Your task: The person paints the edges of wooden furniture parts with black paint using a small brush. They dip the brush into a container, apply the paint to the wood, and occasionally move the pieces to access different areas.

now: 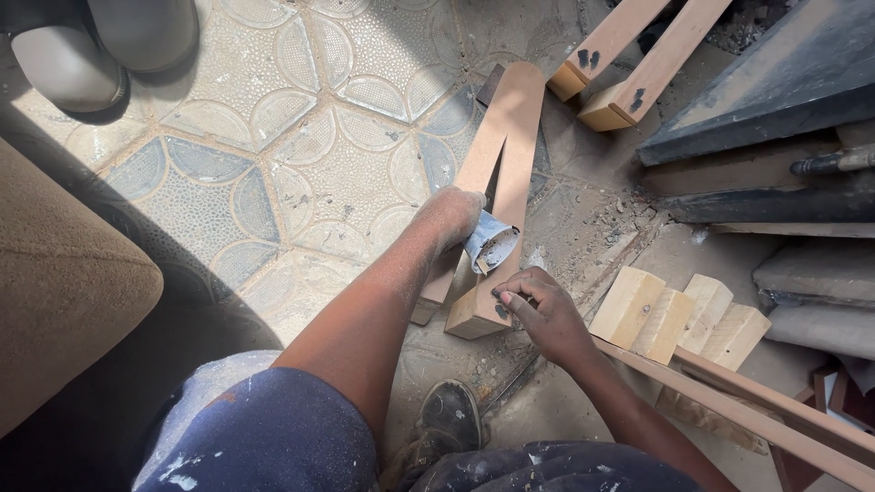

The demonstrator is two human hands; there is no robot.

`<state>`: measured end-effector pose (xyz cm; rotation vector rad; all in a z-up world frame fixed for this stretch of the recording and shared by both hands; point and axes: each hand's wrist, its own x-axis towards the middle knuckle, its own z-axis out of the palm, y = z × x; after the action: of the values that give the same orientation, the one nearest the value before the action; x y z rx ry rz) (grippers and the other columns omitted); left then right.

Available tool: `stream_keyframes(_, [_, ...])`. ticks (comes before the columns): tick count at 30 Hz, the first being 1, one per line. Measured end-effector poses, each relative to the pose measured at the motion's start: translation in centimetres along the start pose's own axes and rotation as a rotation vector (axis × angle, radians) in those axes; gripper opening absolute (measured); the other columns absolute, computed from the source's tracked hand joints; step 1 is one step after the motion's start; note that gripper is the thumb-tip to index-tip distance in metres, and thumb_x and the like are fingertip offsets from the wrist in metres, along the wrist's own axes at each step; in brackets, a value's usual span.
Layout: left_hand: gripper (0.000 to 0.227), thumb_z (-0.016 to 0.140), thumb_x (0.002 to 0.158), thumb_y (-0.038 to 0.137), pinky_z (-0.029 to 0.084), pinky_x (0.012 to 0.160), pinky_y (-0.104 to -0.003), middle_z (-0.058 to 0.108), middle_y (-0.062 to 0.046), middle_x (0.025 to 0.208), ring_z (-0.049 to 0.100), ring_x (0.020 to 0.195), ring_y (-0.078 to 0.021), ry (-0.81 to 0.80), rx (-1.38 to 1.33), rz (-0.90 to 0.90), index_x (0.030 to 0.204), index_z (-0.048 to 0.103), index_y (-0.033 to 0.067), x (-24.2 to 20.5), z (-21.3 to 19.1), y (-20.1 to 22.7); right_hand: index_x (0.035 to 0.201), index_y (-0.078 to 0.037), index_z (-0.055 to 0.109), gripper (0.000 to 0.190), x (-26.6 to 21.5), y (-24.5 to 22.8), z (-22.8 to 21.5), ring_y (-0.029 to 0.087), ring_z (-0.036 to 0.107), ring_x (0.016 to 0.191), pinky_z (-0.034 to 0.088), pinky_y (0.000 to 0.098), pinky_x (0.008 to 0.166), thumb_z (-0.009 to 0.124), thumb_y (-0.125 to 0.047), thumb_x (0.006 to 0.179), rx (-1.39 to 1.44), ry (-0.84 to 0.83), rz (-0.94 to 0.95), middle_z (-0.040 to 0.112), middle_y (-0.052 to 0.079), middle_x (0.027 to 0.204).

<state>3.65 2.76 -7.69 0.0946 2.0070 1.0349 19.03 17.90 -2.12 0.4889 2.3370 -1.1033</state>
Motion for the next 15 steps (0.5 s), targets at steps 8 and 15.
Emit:
stream_keyframes(8, [0.047,0.044,0.090,0.034,0.057,0.096,-0.054,0.075,-0.023,0.110,0.070,0.114,-0.0402,0.021,0.162,0.119,0.103,0.077,0.0030,2.9,1.5,-1.5,0.110,-0.015,0.079,0.022,0.1,0.1,0.9,0.029,0.072,0.093,0.061,0.0416,0.077,0.066,-0.028,0.099,-0.275,0.065,-0.158,0.069,0.009,0.106])
stream_keyframes(15, [0.053,0.047,0.089,0.041,0.054,0.099,-0.054,0.073,-0.024,0.112,0.068,0.117,-0.0387,0.022,-0.017,0.008,0.106,0.076,0.0002,1.6,1.0,-0.7,0.109,-0.017,0.079,0.019,0.3,1.0,1.8,0.027,0.071,0.099,0.063,0.0375,0.076,0.070,-0.029,0.097,-0.351,0.153,-0.233,0.069,0.006,0.105])
